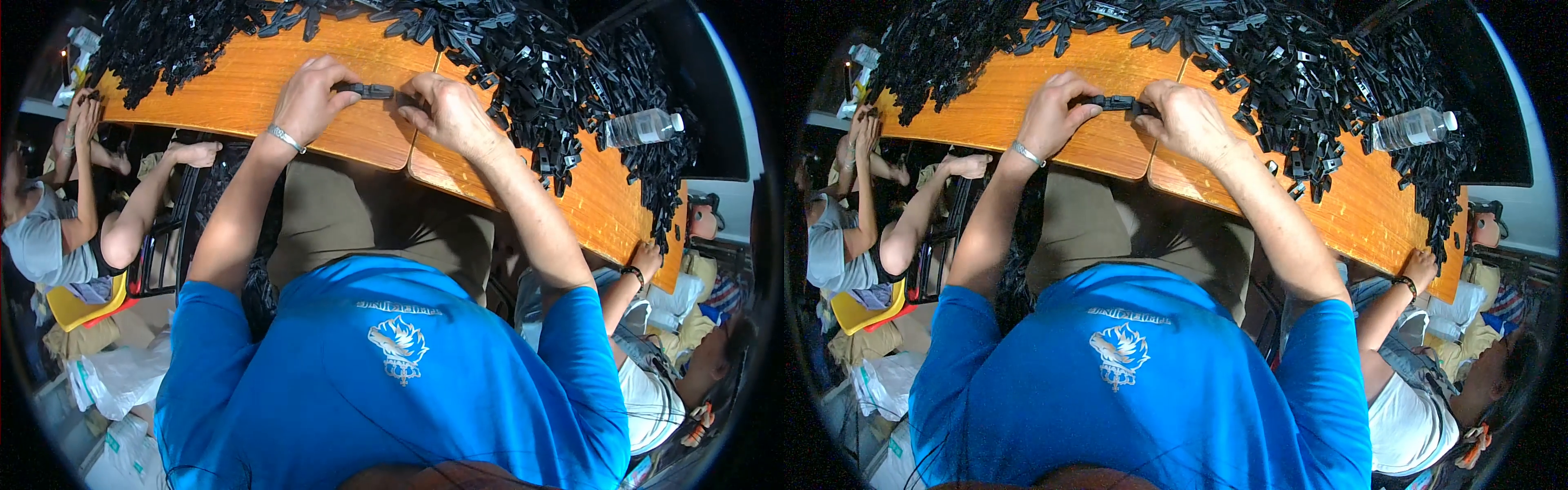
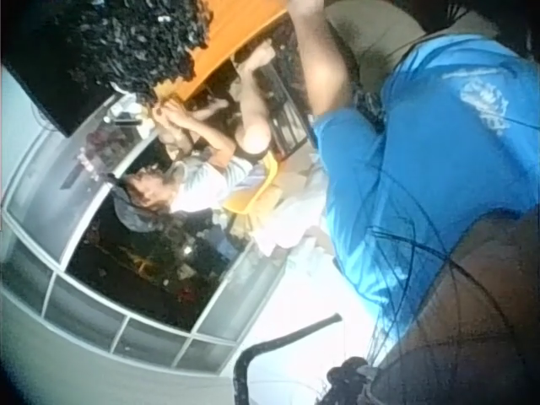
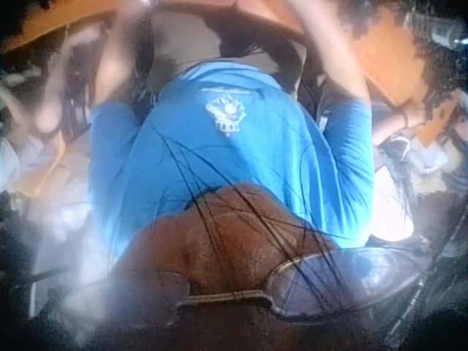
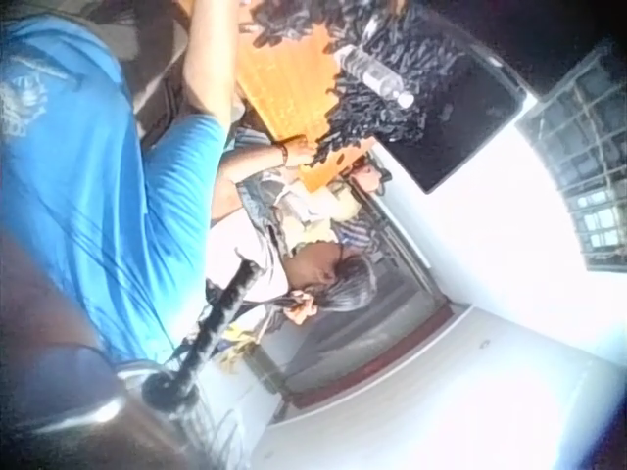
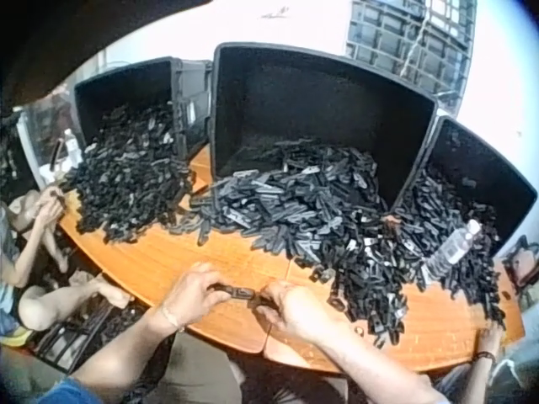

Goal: The person assembles plastic components by fitting small plastic pieces together by hand, gathers additional plastic pieces from a container onto the table, and joins more pieces together.

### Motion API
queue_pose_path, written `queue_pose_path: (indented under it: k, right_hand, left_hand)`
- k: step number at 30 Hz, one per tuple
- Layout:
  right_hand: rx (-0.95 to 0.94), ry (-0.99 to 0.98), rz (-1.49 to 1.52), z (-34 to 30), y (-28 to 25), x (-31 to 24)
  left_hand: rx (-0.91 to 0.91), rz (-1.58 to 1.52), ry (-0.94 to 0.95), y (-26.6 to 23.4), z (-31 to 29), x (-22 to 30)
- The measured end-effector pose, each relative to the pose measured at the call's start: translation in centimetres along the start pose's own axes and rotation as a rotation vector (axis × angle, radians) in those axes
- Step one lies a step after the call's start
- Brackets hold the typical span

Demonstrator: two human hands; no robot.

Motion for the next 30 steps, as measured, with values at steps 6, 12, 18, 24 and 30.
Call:
queue_pose_path:
  k: [6,12,18,24,30]
  right_hand:
    - [0.171,-0.124,-0.087,2.0,1.8,0.0]
    - [0.154,-0.185,-0.042,2.9,2.0,1.8]
    - [0.119,-0.308,-0.053,5.1,3.7,1.1]
    - [-0.096,-0.27,0.062,3.4,5.7,-2.2]
    - [0.258,-0.096,-0.202,-1.7,-1.3,0.9]
  left_hand:
    - [0.073,-0.066,-0.051,0.6,-1.0,-0.5]
    - [0.116,-0.104,-0.051,1.2,-1.1,-0.4]
    - [0.111,-0.221,-0.085,1.4,-0.5,-0.4]
    - [-0.297,-0.139,-0.171,-4.9,-5.0,-3.6]
    - [-0.462,-0.23,-0.207,-12.1,-6.1,-6.0]
Point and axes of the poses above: each hand's wrist, its own z-axis towards the middle knuckle, its own y-axis out of the palm, x = y × z, the point moved 1 cm from there along z, towards the middle knuckle, and after that the axes turned 13 degrees about z, right-handed, at the moved point
